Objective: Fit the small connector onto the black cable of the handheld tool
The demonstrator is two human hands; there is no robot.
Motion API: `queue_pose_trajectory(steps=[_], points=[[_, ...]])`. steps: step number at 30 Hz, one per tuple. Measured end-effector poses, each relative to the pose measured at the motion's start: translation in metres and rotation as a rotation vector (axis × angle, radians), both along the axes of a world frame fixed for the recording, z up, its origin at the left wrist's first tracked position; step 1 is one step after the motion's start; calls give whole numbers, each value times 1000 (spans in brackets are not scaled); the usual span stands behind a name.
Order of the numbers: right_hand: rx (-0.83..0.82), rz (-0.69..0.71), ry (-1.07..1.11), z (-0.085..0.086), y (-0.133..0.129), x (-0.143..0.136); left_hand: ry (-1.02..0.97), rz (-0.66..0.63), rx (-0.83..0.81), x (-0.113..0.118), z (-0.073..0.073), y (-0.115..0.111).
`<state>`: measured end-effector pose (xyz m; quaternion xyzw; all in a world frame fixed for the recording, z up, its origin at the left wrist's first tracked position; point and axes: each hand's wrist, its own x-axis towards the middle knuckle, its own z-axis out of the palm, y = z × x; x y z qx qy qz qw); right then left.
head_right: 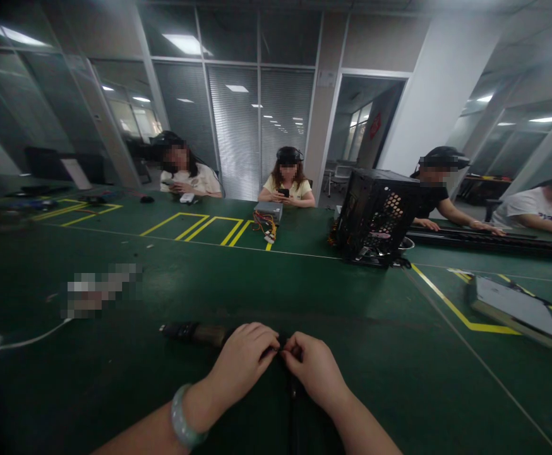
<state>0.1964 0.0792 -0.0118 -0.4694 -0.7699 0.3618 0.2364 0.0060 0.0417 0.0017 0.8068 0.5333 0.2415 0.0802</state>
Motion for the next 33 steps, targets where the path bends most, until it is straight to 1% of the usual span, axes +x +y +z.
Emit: queue_pose_trajectory(steps=[6,10,14,18,24,27,33], points=[[-32,-19,-16,-3,3,-3,-32,3,-17,-1,0,2],[-58,-21,-33,-1,3,-4,-62,26,-8,-2,-3,3],[-64,-16,-49,1,3,-4,-66,10,-27,-2,-3,4],[-72,-16,-47,1,3,-4,-66,-5,-22,-2,-1,3],[-62,-18,-3,-2,3,-3,-81,30,-12,-2,-2,2],[-53,-15,3,-2,3,-3,-67,11,-10,-3,-2,2],[-39,5,-20,1,3,-2,-4,-37,-2,-4,4,-1]])
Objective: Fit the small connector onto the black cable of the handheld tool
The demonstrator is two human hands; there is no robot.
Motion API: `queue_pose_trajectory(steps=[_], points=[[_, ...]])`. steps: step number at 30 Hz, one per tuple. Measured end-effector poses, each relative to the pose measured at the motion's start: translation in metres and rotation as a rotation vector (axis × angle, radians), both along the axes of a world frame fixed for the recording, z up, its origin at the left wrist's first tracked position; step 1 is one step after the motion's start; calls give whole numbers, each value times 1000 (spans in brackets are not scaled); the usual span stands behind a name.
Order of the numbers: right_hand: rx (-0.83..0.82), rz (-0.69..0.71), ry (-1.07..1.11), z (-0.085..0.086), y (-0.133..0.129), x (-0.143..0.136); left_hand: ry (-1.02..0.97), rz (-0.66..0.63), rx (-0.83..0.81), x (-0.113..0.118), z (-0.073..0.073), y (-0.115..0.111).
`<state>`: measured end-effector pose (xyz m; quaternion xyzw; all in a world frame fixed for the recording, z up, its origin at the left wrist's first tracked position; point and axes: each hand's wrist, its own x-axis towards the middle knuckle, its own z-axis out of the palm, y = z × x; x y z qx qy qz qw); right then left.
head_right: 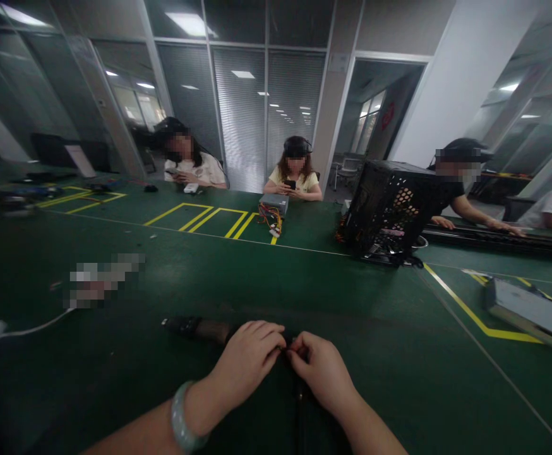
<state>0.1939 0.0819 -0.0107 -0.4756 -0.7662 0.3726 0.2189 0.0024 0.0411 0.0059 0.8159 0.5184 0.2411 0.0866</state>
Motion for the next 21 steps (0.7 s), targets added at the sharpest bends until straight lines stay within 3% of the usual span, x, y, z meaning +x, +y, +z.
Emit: queue_pose_trajectory(steps=[21], points=[[50,-34,45,-3,-2,1,27,2,19,-3,-5,4]])
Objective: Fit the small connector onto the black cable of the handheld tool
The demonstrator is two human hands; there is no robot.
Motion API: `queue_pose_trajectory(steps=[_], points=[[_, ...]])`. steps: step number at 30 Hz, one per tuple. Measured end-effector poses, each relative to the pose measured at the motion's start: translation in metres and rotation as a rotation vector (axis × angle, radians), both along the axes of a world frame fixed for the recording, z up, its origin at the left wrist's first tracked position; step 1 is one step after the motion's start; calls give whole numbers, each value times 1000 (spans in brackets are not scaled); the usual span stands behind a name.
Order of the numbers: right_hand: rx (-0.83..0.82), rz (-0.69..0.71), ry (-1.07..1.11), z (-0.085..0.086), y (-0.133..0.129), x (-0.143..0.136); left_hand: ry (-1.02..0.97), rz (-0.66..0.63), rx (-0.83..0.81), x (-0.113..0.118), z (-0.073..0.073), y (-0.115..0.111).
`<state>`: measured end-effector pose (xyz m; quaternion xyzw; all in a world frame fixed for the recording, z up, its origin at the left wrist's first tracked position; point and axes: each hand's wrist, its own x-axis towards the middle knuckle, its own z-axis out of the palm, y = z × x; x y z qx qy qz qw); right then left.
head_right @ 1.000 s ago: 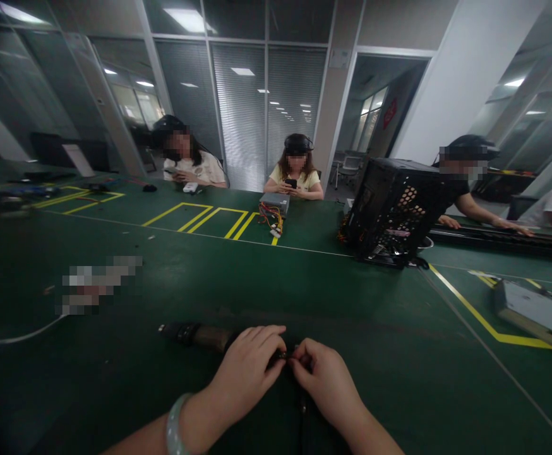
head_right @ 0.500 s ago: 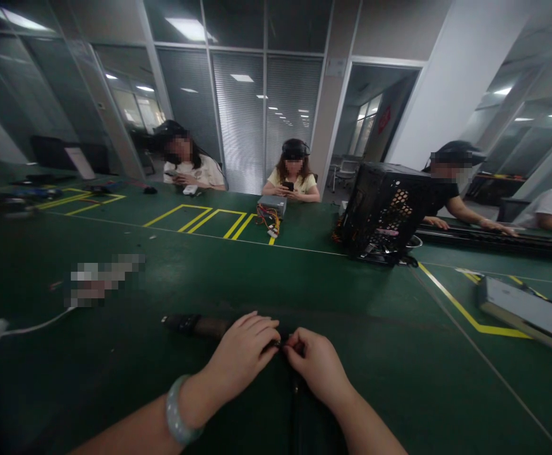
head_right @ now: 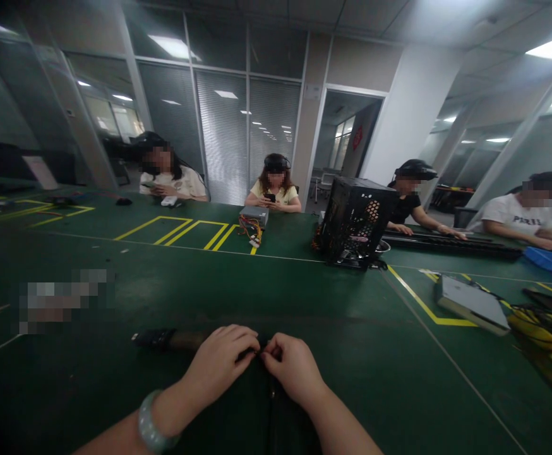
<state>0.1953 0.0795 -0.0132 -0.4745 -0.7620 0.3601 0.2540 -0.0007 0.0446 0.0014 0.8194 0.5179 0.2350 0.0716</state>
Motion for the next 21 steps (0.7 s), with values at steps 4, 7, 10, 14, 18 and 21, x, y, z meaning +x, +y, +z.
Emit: queue_pose_trajectory(steps=[4,7,10,14,18,21], points=[[9,6,4,-3,1,1,-10,20,-22,1,0,0],[19,2,5,-9,3,2,-4,40,-27,1,-1,1],[11,-5,21,-13,4,1,12,19,-17,0,-1,4],[3,-11,45,-10,6,-1,20,-8,-10,-2,1,9],[15,-25,43,-6,7,-2,15,7,-20,-2,2,11],[12,-25,46,-6,6,-2,3,23,-43,-2,2,8]])
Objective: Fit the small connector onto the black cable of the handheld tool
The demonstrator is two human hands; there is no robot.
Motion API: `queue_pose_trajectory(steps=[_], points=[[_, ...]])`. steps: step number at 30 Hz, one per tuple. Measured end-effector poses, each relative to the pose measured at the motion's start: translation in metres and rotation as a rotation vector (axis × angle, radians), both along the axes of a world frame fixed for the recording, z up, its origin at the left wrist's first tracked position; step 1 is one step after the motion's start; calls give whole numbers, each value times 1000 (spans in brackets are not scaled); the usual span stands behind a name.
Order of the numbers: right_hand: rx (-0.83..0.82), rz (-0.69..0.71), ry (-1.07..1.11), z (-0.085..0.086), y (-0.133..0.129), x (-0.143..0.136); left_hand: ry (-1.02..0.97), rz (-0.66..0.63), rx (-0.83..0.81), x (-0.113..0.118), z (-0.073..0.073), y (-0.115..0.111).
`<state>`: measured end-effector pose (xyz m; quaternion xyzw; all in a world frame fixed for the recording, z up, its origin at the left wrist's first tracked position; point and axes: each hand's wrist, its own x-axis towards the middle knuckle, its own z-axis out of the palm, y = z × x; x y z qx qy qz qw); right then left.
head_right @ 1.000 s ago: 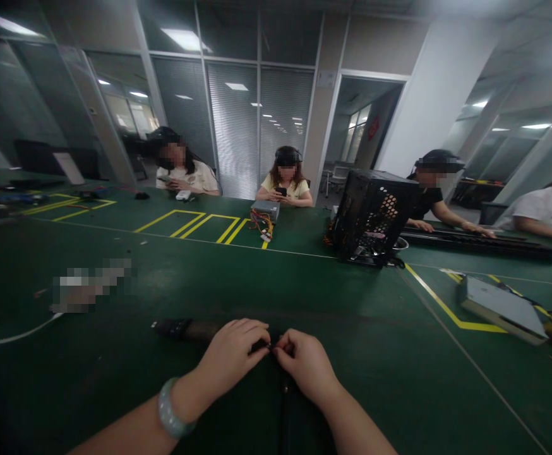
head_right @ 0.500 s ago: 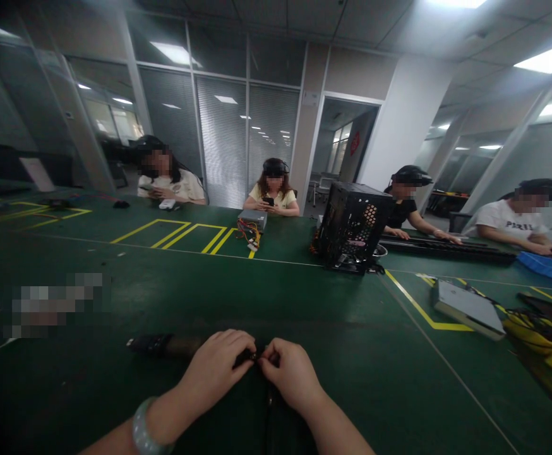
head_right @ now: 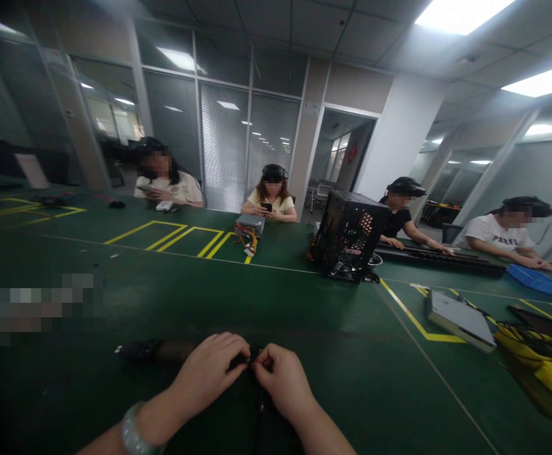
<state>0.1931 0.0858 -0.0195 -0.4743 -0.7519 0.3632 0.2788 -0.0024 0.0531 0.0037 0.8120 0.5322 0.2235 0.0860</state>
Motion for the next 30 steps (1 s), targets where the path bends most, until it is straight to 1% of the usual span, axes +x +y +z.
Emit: queue_pose_trajectory(steps=[3,8,12,15,22,25,28,30], points=[[-5,-3,1,0,-2,0,-4,7,0,0,-1,-3],[4,-10,-26,3,-4,-2,-11,-17,22,1,0,-5],[4,-11,-35,5,-4,-3,-29,-1,20,2,2,-6],[14,-9,-42,3,-4,-2,-42,18,34,2,1,-7],[26,-11,-20,1,-5,-2,-65,-13,79,7,-3,-7],[36,-32,-37,0,-5,-2,-71,7,95,9,-3,-10],[35,-33,-45,0,-4,-2,-51,29,110,9,-2,-10],[36,-21,-54,2,-5,-2,-34,19,122,8,-3,-10]])
